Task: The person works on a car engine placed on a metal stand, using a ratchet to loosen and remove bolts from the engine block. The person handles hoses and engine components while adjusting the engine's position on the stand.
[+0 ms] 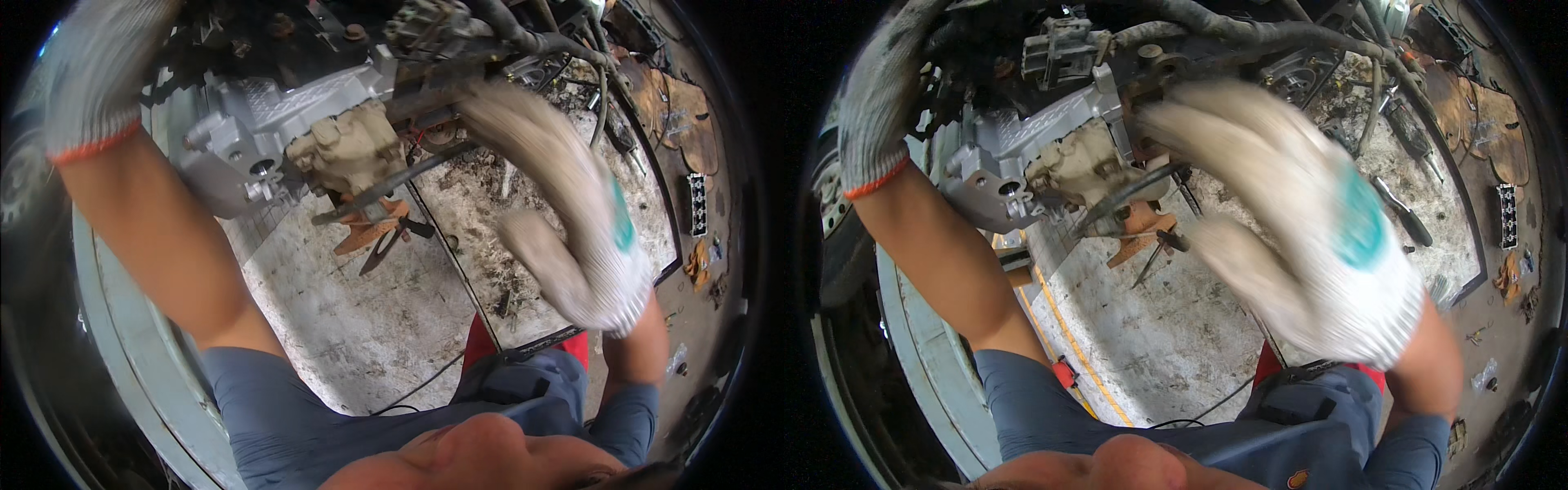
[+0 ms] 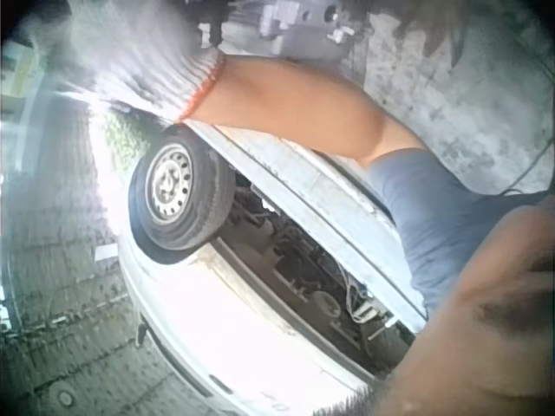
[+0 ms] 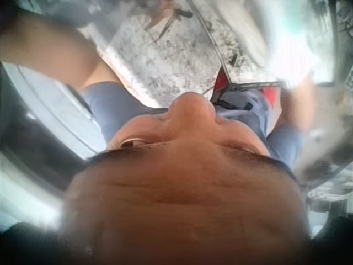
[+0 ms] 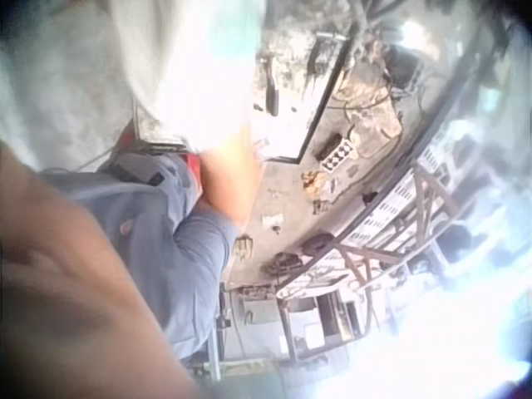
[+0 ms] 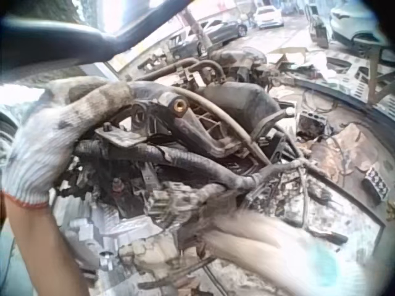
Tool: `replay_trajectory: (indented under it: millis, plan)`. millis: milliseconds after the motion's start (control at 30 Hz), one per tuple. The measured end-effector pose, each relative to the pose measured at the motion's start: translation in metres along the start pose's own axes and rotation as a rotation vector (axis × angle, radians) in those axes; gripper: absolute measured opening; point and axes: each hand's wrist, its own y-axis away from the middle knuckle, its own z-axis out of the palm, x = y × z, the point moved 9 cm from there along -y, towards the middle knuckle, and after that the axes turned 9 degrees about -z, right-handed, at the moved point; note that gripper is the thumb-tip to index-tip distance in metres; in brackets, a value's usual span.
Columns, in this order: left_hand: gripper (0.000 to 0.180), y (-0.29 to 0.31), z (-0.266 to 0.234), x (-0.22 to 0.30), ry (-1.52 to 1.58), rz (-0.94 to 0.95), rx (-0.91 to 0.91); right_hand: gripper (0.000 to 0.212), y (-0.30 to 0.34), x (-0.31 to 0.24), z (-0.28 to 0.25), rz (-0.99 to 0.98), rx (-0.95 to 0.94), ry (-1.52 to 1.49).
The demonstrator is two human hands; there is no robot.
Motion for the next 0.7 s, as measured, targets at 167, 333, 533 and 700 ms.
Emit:
replay_trajectory:
  millis: [167,333,533,700]
  plan:
    - [0.047,-0.009,0.012,0.036,-0.068,0.012,-0.002,0.053,0.13,0.032,-0.074,0.304,-0.252,-0.062]
    - [0.044,0.003,0.01,0.073,-0.306,-0.049,0.043,0.062,0.226,0.079,-0.154,0.438,-0.084,-0.189]
    - [0.046,-0.002,0.004,-0.003,-0.535,-0.276,0.021,0.04,0.3,0.091,-0.257,0.416,-0.109,-0.084]
    - [0.054,0.0,0.014,0.007,-0.583,-0.437,0.115,0.035,0.47,0.153,-0.374,0.795,0.091,-0.027]
